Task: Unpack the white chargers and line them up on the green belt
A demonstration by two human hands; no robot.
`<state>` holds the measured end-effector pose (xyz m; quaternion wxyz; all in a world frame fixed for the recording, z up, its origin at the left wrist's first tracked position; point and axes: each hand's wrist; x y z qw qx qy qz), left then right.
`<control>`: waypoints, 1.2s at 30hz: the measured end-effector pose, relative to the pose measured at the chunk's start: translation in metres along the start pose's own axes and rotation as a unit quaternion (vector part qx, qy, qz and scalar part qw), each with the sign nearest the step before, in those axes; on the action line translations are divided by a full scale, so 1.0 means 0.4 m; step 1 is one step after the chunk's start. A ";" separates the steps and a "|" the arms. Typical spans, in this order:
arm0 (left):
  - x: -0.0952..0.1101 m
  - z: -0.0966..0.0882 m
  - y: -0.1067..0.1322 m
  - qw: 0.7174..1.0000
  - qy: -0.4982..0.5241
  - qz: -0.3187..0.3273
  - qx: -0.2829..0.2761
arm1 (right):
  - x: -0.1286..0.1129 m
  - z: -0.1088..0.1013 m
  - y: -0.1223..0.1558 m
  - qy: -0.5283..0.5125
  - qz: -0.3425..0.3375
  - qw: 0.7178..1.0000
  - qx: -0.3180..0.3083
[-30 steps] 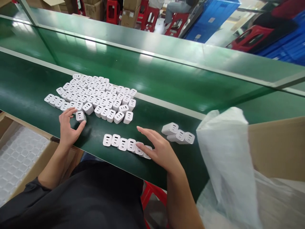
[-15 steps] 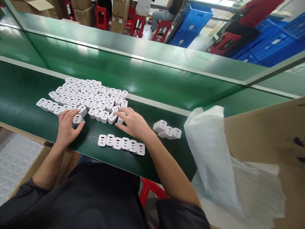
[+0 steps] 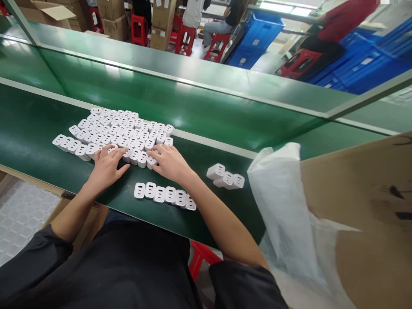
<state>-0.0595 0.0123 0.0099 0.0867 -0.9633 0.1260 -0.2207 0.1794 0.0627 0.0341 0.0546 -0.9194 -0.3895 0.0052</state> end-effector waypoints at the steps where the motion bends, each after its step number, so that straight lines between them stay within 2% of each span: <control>1: 0.000 -0.001 0.000 1.000 0.006 -0.003 -0.004 | 0.000 0.003 -0.001 -0.006 -0.006 1.000 0.004; 11: -0.003 -0.001 0.033 0.999 0.031 0.016 0.003 | -0.014 0.002 0.009 -0.075 -0.041 0.996 0.006; 15: -0.001 -0.003 0.033 0.999 0.025 0.028 -0.002 | -0.033 -0.010 -0.001 -0.047 -0.022 0.999 0.001; 19: 0.004 -0.003 0.012 0.999 0.031 0.034 -0.013 | -0.060 -0.023 -0.041 -0.004 0.014 1.000 -0.021; 25: -0.004 0.002 0.009 0.999 0.036 0.024 -0.002 | -0.081 -0.020 -0.075 0.025 -0.009 0.998 -0.058; 32: -0.016 -0.009 0.042 0.997 0.044 0.054 -0.016 | -0.098 -0.024 -0.052 -0.002 -0.031 0.997 -0.064; 36: -0.023 -0.016 0.064 0.996 0.045 0.079 -0.024 | -0.068 -0.041 -0.007 -0.027 -0.047 0.996 -0.066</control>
Point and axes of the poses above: each hand's wrist, its own y-axis away from the middle knuckle, its own z-axis out of the palm, x = y × z, and after that the axes turned 11 degrees about y, right-handed
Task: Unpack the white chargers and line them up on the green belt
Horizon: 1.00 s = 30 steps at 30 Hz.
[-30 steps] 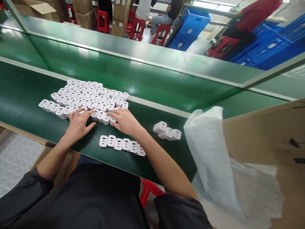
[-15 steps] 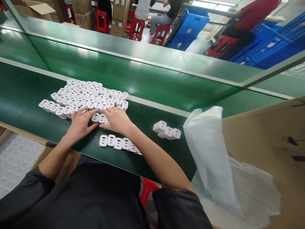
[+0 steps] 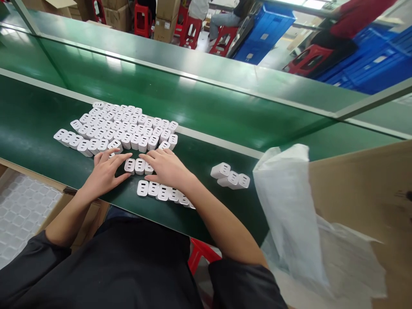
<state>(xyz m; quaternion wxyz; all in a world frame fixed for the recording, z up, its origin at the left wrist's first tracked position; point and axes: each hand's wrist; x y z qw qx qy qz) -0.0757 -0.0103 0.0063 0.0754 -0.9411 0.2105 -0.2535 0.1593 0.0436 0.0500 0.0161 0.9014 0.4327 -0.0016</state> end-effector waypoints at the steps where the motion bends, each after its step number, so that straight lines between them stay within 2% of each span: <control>1: -0.002 0.000 0.003 1.000 0.000 0.005 -0.001 | 0.011 -0.001 0.013 -0.001 0.003 1.000 0.000; 6: -0.007 0.009 -0.008 0.999 0.006 0.031 -0.012 | 0.050 0.011 0.047 0.000 0.030 0.999 -0.012; 12: 0.004 0.018 -0.050 0.995 0.034 0.075 -0.047 | 0.048 0.041 0.049 -0.071 0.030 0.997 0.007; 17: 0.022 0.004 -0.096 0.979 0.077 0.115 -0.152 | 0.057 0.051 0.074 -0.125 0.011 0.992 0.018; 22: 0.036 -0.029 -0.175 0.947 0.141 0.108 -0.267 | 0.090 0.017 0.119 -0.169 -0.013 0.985 0.025; 24: 0.039 -0.039 -0.208 0.932 0.186 0.107 -0.291 | 0.106 0.007 0.141 -0.208 0.007 0.977 0.053; 27: 0.043 -0.038 -0.237 0.928 0.258 0.080 -0.257 | 0.120 0.013 0.164 -0.253 0.064 0.956 0.131; 30: 0.048 -0.020 -0.236 0.933 0.299 0.051 -0.194 | 0.121 0.040 0.169 -0.234 0.066 0.959 0.147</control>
Point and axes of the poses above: each hand's wrist, its own y-axis away from the middle knuckle, its own z-axis out of the palm, x = y × z, and after that the axes turned 11 degrees about y, right-handed
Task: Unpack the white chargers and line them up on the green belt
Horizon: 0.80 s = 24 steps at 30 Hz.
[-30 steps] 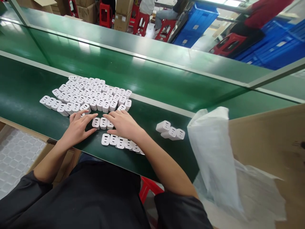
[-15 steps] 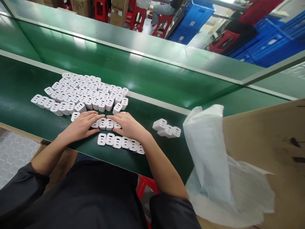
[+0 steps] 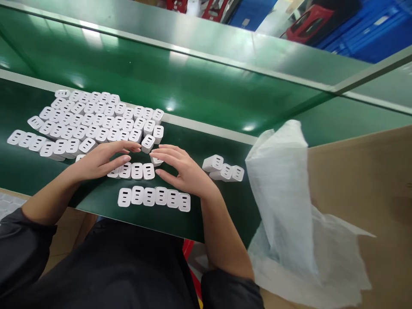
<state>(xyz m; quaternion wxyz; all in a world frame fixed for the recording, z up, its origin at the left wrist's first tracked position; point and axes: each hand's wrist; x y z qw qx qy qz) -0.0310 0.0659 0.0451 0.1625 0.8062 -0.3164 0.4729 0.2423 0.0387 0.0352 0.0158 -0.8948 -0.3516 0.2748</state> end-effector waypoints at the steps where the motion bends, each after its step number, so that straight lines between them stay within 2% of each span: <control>1: -0.003 0.008 0.001 1.000 0.012 -0.002 0.012 | 0.003 0.009 0.002 0.011 -0.006 1.000 -0.012; 9: -0.029 0.048 -0.005 0.990 0.133 -0.011 0.052 | 0.009 0.042 0.008 0.078 -0.002 0.995 -0.068; 24: -0.058 0.058 -0.014 0.963 0.251 -0.071 0.060 | 0.007 0.057 0.006 0.086 0.001 0.995 -0.045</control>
Point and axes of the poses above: each hand's wrist, its own y-axis away from the middle knuckle, its own z-axis out of the palm, x = y × z, and after that the axes turned 11 degrees about y, right-handed
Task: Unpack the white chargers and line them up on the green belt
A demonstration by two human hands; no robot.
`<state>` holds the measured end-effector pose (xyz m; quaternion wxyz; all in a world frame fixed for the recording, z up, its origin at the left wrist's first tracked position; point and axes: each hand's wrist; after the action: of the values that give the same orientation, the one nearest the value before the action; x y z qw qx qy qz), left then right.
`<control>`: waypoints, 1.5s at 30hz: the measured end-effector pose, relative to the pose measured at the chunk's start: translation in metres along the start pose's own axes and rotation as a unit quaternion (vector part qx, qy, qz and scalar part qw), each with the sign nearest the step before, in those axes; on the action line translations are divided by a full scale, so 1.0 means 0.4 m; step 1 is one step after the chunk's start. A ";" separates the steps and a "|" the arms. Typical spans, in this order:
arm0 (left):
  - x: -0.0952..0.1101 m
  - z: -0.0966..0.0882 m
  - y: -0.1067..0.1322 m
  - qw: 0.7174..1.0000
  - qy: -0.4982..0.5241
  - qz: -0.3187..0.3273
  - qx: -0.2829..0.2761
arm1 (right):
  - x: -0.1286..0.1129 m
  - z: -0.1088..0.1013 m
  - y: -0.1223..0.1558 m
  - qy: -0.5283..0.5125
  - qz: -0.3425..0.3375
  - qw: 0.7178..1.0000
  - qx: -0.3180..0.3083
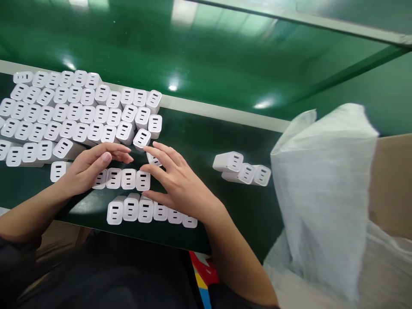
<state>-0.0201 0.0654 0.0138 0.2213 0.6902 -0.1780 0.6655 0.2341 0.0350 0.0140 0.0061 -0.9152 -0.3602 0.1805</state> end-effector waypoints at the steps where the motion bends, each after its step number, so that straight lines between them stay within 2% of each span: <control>1: -0.001 0.001 0.000 1.000 0.008 -0.006 -0.001 | 0.000 0.001 -0.001 0.000 0.000 1.000 0.001; 12: 0.009 0.005 -0.015 0.988 0.133 -0.077 0.013 | -0.002 0.004 -0.002 0.006 0.000 1.000 0.008; 24: 0.010 0.002 -0.016 0.979 0.170 -0.110 0.023 | -0.006 0.010 -0.006 0.015 0.002 1.000 0.009; 27: 0.010 0.002 -0.018 0.980 0.164 -0.113 0.023 | 0.005 -0.017 0.001 0.001 -0.008 1.000 0.016; 30: 0.011 0.001 -0.019 0.980 0.156 -0.117 0.028 | 0.031 -0.077 0.029 -0.012 -0.008 1.000 0.014; 32: 0.013 0.001 -0.019 0.981 0.150 -0.118 0.029 | 0.055 -0.115 0.056 -0.002 0.011 1.000 0.000; 34: 0.015 0.002 -0.018 0.982 0.142 -0.118 0.030 | 0.084 -0.137 0.084 0.033 0.061 0.998 -0.006; 39: 0.012 0.002 -0.018 0.987 0.121 -0.104 0.028 | 0.156 -0.118 0.134 0.131 0.182 0.974 -0.017; 42: 0.004 -0.001 -0.017 0.988 0.114 -0.097 0.024 | 0.152 -0.107 0.123 0.143 0.196 0.970 0.005; 45: -0.002 -0.003 -0.016 0.989 0.108 -0.095 0.026 | 0.104 -0.095 0.077 0.120 0.149 0.979 0.069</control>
<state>-0.0176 0.0714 0.0126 0.2837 0.6334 -0.0688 0.7167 0.2952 0.0443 0.0314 0.0858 -0.9709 -0.2033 0.0933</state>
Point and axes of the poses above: each hand's wrist, its own y-axis away from the middle knuckle, its own z-axis out of the palm, x = y × z, and after that the axes turned 11 degrees about y, right-handed
